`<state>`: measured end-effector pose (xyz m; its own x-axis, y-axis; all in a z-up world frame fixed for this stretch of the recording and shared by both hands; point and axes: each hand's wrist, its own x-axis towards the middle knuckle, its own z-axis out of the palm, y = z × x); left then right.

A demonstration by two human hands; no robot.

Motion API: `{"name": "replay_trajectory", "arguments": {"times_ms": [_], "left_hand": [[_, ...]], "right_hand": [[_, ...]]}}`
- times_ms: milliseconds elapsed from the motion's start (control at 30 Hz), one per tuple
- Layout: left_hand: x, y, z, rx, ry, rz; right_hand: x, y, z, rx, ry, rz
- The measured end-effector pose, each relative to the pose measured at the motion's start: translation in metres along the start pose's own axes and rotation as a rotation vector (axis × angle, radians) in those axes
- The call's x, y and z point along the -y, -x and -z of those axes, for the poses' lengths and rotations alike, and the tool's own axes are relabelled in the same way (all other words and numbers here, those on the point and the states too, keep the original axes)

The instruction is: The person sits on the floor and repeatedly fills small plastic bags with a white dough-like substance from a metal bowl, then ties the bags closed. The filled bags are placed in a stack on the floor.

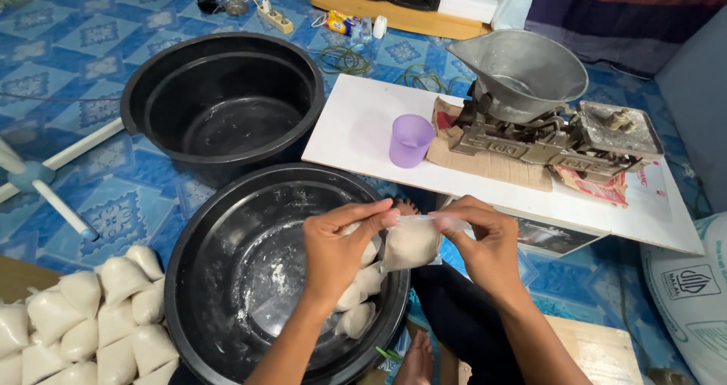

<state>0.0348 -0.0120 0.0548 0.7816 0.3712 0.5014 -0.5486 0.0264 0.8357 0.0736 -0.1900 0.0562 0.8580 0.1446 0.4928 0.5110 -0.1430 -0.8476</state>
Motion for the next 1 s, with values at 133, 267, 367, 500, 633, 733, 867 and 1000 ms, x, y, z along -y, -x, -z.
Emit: {"name": "replay_trajectory", "arguments": {"times_ms": [133, 267, 367, 500, 633, 733, 867, 1000], "left_hand": [[-0.015, -0.004, 0.008, 0.022, -0.033, 0.009], [0.009, 0.000, 0.018, 0.120, 0.084, -0.112], [0.042, 0.009, 0.004, 0.288, 0.129, -0.061], [0.058, 0.027, -0.013, 0.403, 0.255, 0.019], [0.061, 0.038, -0.021, 0.257, 0.177, 0.079], [0.055, 0.039, -0.019, 0.218, 0.131, 0.123], [0.027, 0.030, -0.005, 0.217, 0.028, 0.170], [0.006, 0.024, 0.014, 0.289, -0.008, 0.167]], "right_hand": [[0.001, 0.002, -0.002, 0.006, -0.005, -0.031], [0.000, 0.004, -0.002, -0.050, -0.052, -0.035], [-0.002, 0.005, -0.001, -0.063, -0.056, -0.024], [0.003, 0.006, -0.002, -0.067, -0.044, -0.046], [0.013, 0.006, -0.006, -0.084, -0.073, -0.063], [0.013, 0.002, -0.002, -0.046, -0.058, -0.089], [0.023, -0.008, 0.006, 0.175, -0.029, -0.136], [0.068, -0.026, 0.022, 0.439, 0.068, -0.104]]}}
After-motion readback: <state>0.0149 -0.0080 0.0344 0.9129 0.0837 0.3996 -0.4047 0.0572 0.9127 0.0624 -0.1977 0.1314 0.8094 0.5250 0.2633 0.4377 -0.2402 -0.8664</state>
